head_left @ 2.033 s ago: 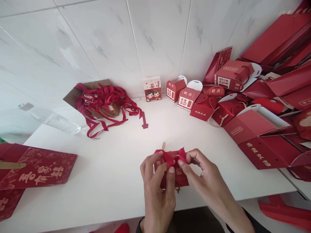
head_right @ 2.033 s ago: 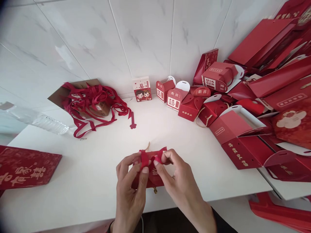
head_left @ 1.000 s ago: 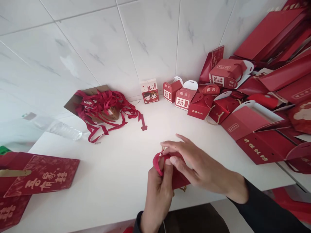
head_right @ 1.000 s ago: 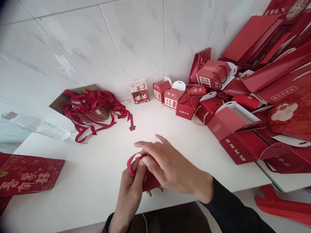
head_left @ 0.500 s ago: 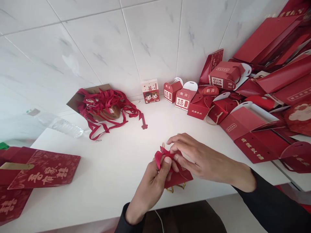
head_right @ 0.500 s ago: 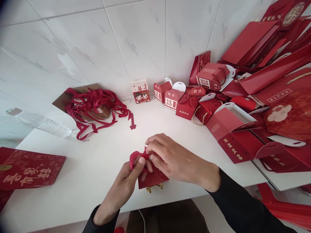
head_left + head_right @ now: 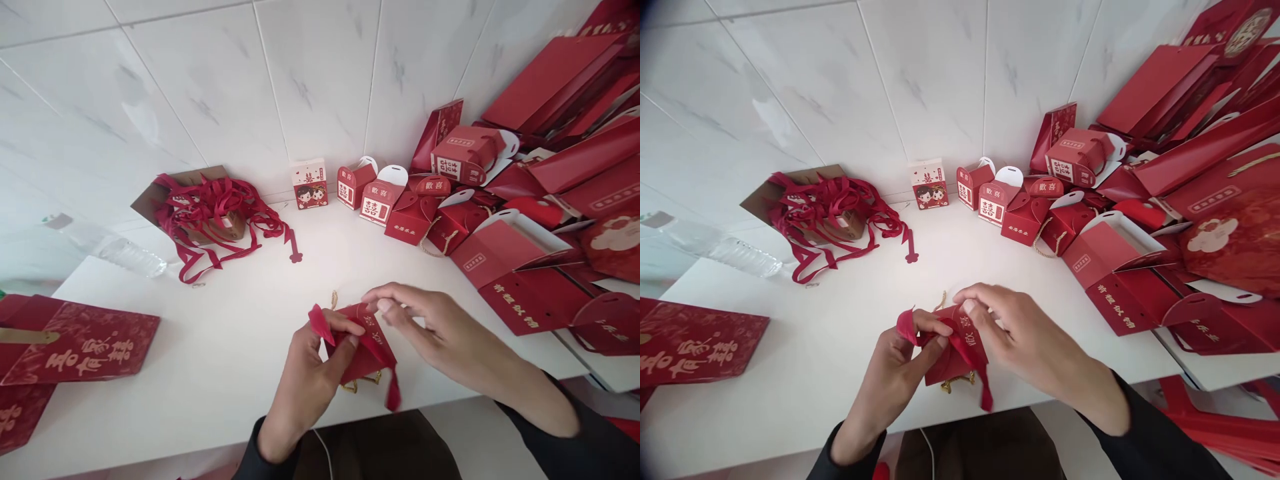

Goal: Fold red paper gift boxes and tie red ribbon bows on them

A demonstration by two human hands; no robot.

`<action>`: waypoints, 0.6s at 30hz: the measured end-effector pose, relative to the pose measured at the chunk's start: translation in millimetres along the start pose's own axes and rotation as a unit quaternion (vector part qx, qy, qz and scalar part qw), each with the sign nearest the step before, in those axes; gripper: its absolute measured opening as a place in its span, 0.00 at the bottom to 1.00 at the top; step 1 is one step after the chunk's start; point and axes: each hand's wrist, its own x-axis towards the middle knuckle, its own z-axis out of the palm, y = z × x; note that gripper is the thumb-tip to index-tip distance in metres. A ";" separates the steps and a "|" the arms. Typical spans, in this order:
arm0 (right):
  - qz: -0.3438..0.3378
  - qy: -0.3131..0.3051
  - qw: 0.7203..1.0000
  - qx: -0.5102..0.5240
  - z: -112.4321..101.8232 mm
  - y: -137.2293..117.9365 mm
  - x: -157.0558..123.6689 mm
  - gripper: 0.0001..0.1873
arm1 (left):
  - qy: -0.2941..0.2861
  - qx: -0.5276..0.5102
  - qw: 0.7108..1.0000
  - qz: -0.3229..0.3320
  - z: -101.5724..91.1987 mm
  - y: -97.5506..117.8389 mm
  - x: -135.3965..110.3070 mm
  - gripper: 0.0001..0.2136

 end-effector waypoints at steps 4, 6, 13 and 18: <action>0.013 -0.100 0.993 0.058 13.8 6.4 11.5 0.17 | 0.127 0.141 0.968 0.165 9.1 -14.1 -1.0 0.14; 0.020 -0.110 0.991 0.079 18.1 6.9 15.4 0.14 | 0.176 0.180 0.944 0.212 12.7 -20.2 -1.5 0.16; 0.061 -0.096 0.985 0.130 18.2 9.0 16.7 0.09 | 0.240 0.149 0.937 0.204 19.6 -29.3 -1.9 0.09; 0.087 -0.100 0.959 0.251 17.3 9.0 21.1 0.07 | 0.215 0.116 0.950 0.195 19.5 -31.9 -5.1 0.07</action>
